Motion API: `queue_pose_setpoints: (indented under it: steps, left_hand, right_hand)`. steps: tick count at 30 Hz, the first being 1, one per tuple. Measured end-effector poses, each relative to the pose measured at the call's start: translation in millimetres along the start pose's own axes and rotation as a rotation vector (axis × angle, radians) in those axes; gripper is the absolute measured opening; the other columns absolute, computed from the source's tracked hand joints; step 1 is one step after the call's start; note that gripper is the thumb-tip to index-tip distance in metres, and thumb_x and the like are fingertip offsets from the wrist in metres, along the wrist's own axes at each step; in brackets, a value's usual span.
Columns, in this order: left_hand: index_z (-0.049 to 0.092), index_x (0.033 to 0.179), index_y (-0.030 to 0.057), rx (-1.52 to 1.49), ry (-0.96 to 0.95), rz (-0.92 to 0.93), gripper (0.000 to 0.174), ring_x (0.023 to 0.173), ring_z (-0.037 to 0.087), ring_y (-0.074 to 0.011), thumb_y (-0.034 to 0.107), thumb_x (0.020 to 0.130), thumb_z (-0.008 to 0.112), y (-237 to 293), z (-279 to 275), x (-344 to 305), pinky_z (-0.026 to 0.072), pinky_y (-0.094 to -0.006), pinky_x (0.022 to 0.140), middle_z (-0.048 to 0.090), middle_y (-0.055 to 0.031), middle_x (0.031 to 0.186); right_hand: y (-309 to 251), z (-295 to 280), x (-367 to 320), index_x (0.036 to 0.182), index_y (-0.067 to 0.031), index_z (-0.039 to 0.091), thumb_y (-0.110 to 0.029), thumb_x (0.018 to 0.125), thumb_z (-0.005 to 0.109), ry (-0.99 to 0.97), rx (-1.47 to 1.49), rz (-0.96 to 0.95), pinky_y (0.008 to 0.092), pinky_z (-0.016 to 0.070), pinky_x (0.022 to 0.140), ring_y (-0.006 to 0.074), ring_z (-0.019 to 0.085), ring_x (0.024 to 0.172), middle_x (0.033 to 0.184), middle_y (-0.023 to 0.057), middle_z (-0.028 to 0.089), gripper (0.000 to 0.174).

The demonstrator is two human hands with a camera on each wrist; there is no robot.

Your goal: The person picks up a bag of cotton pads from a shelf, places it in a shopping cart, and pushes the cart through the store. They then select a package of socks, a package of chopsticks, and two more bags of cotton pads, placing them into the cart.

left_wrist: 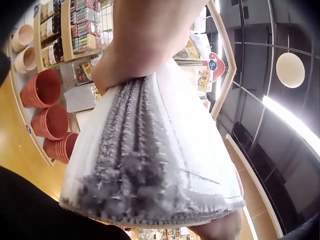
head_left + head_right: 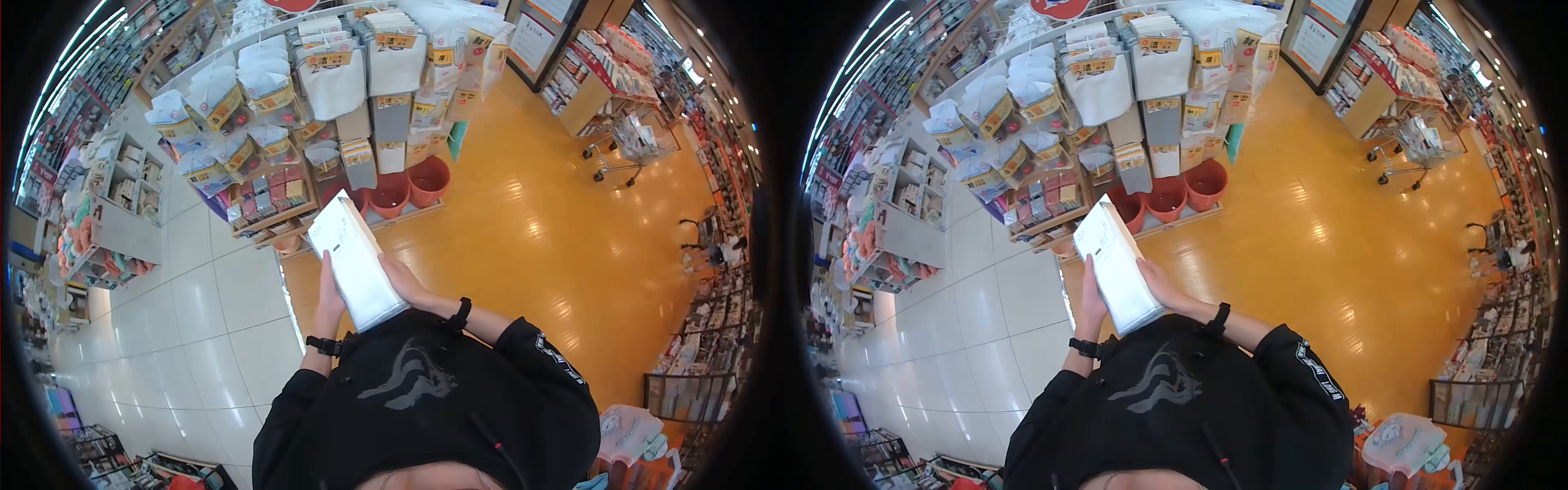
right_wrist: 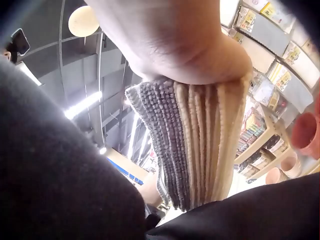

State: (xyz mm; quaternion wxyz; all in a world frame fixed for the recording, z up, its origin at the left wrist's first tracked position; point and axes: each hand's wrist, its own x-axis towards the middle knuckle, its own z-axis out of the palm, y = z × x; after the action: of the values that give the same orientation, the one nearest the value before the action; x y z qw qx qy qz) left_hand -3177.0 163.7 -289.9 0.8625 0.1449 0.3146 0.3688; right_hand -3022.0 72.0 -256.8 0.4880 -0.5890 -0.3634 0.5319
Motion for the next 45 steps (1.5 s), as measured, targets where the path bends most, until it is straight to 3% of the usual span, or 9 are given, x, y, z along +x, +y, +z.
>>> queue_pose_setpoints:
  steps: [4,14,17,21,24,29,32,39,45]
  left_hand:
    - [0.043,0.140,0.0038,-0.032,-0.027,-0.031,0.063,0.119,0.055,-0.0275,0.052,0.098,0.045,-19,12,1,0.0435,-0.0395,0.103,0.054,-0.0130,0.135]
    - [0.050,0.135,0.0041,-0.070,-0.078,-0.330,0.059,0.112,0.060,-0.0249,0.050,0.098,0.048,-132,79,-4,0.0477,-0.0372,0.099,0.060,-0.0122,0.129]
    - [0.049,0.136,0.0039,-0.031,-0.102,-0.379,0.060,0.112,0.060,-0.0238,0.050,0.098,0.048,-164,105,-4,0.0469,-0.0360,0.099,0.060,-0.0118,0.130]
    - [0.047,0.138,0.0034,0.114,-0.127,-0.432,0.062,0.116,0.056,-0.0216,0.051,0.098,0.047,-185,145,-14,0.0444,-0.0340,0.101,0.056,-0.0108,0.134]
    - [0.045,0.140,0.0031,0.232,-0.201,-0.411,0.066,0.119,0.053,-0.0198,0.054,0.098,0.045,-198,160,-16,0.0431,-0.0334,0.102,0.054,-0.0095,0.137]
    - [0.044,0.141,0.0040,0.283,-0.243,-0.385,0.068,0.122,0.051,-0.0186,0.057,0.098,0.042,-218,179,-29,0.0420,-0.0336,0.103,0.052,-0.0089,0.139]
    - [0.046,0.140,0.0050,0.177,-0.252,-0.396,0.068,0.118,0.054,-0.0191,0.058,0.097,0.042,-241,171,-33,0.0438,-0.0340,0.102,0.055,-0.0091,0.136]
    - [0.056,0.130,0.0060,-0.282,-0.278,-0.617,0.065,0.099,0.066,-0.0207,0.060,0.094,0.046,-269,152,-39,0.0542,-0.0341,0.087,0.066,-0.0092,0.119]
    - [0.054,0.131,0.0052,-0.236,-0.484,-0.613,0.065,0.102,0.064,-0.0202,0.059,0.095,0.046,-277,157,-37,0.0524,-0.0345,0.091,0.064,-0.0092,0.121]
  right_hand:
    - [-5,-20,-15,0.121,0.0043,0.058,-0.036,0.105,0.038,-0.023,0.196,0.047,0.0281,0.0444,0.090,0.0138,0.058,0.100,0.108,0.0101,0.064,0.048]
    - [43,-122,-89,0.120,0.0055,0.057,-0.033,0.104,0.043,0.189,0.197,-0.083,0.0276,0.0458,0.086,0.0143,0.058,0.097,0.109,0.0101,0.063,0.044]
    - [65,-153,-112,0.122,0.0058,0.056,-0.032,0.105,0.039,0.281,0.212,-0.149,0.0285,0.0448,0.089,0.0150,0.057,0.100,0.111,0.0110,0.062,0.045]
    - [50,-182,-152,0.125,0.0093,0.052,-0.038,0.106,0.030,0.261,0.445,0.016,0.0303,0.0428,0.096,0.0177,0.056,0.108,0.116,0.0145,0.062,0.055]
    - [44,-190,-174,0.126,0.0107,0.050,-0.041,0.106,0.027,0.373,0.472,-0.115,0.0303,0.0437,0.097,0.0193,0.058,0.109,0.119,0.0157,0.061,0.060]
    - [54,-220,-201,0.109,0.0075,0.058,-0.042,0.106,0.030,0.383,0.145,-0.284,0.0301,0.0463,0.083,0.0142,0.058,0.091,0.100,0.0100,0.065,0.057]
    - [41,-233,-216,0.099,0.0040,0.060,-0.036,0.105,0.037,0.297,0.209,-0.296,0.0268,0.0431,0.074,0.0087,0.051,0.082,0.087,0.0032,0.060,0.047]
    - [26,-245,-242,0.097,0.0006,0.059,-0.029,0.101,0.048,0.250,0.029,-0.379,0.0247,0.0370,0.060,0.0061,0.042,0.067,0.070,-0.0012,0.048,0.032]
    - [22,-241,-258,0.098,0.0010,0.058,-0.029,0.101,0.049,0.387,-0.035,-0.553,0.0274,0.0369,0.055,0.0093,0.041,0.059,0.064,0.0008,0.044,0.031]
